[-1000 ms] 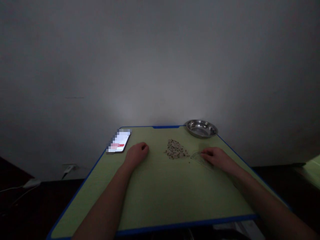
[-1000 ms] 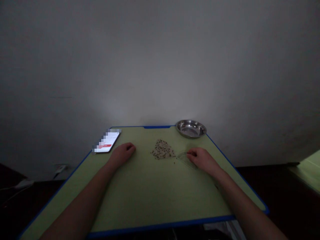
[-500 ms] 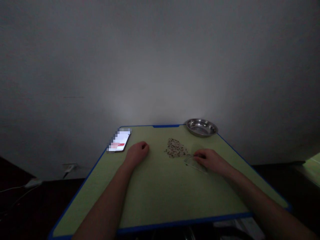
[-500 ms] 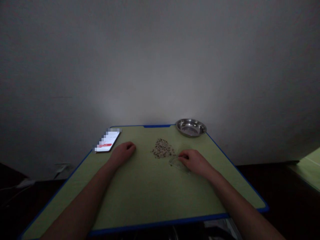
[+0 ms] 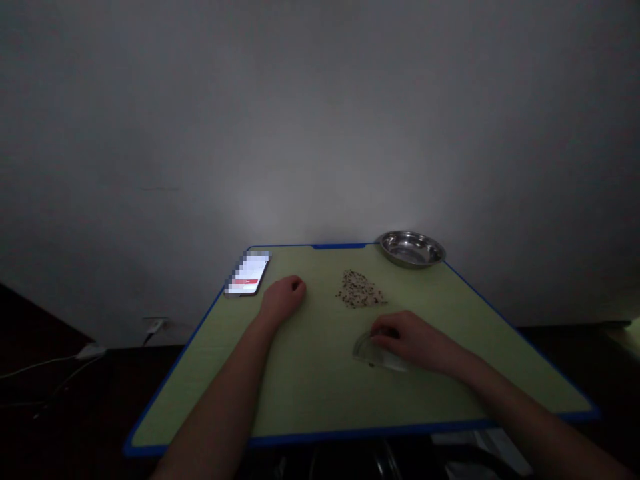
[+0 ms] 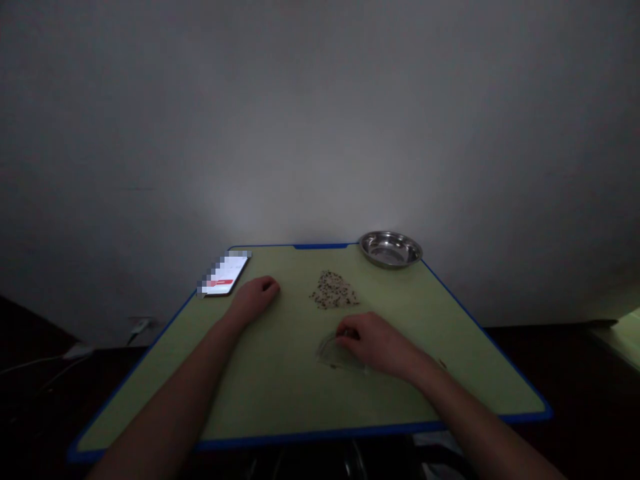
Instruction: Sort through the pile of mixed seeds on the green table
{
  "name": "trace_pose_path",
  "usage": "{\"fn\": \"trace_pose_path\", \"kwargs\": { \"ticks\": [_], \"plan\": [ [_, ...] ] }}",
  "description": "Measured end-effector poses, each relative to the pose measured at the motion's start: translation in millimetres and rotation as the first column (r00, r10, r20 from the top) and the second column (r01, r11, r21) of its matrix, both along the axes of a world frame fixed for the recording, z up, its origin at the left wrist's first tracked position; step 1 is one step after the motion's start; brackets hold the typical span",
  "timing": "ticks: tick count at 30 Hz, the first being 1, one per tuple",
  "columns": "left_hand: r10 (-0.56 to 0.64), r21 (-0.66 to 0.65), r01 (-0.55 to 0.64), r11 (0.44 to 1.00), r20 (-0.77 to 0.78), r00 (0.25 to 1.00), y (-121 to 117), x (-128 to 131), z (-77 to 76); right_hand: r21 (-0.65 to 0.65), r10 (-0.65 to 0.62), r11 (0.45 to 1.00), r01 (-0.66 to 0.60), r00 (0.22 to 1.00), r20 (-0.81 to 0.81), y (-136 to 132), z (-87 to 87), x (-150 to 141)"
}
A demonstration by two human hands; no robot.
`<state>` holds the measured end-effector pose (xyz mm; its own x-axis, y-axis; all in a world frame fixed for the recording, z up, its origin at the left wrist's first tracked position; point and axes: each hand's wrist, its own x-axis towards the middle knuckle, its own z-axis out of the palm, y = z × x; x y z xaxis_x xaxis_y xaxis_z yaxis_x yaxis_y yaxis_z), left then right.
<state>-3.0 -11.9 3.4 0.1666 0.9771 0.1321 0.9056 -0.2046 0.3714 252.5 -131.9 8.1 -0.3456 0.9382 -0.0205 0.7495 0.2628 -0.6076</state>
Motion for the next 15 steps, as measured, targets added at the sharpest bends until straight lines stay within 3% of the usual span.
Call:
{"fn": "trace_pose_path", "kwargs": {
  "ticks": [7, 15],
  "plan": [
    [-0.006, 0.021, 0.006, 1.000, -0.018, 1.000, 0, 0, -0.4, -0.046, 0.070, 0.996, -0.070, 0.997, 0.009, -19, 10.6, -17],
    [0.002, 0.000, -0.002, 1.000, -0.015, 1.000, -1, 2, 2.2, -0.102, 0.125, 0.987, -0.127, 0.992, -0.023, -35, 8.6, -21]
  ]
}}
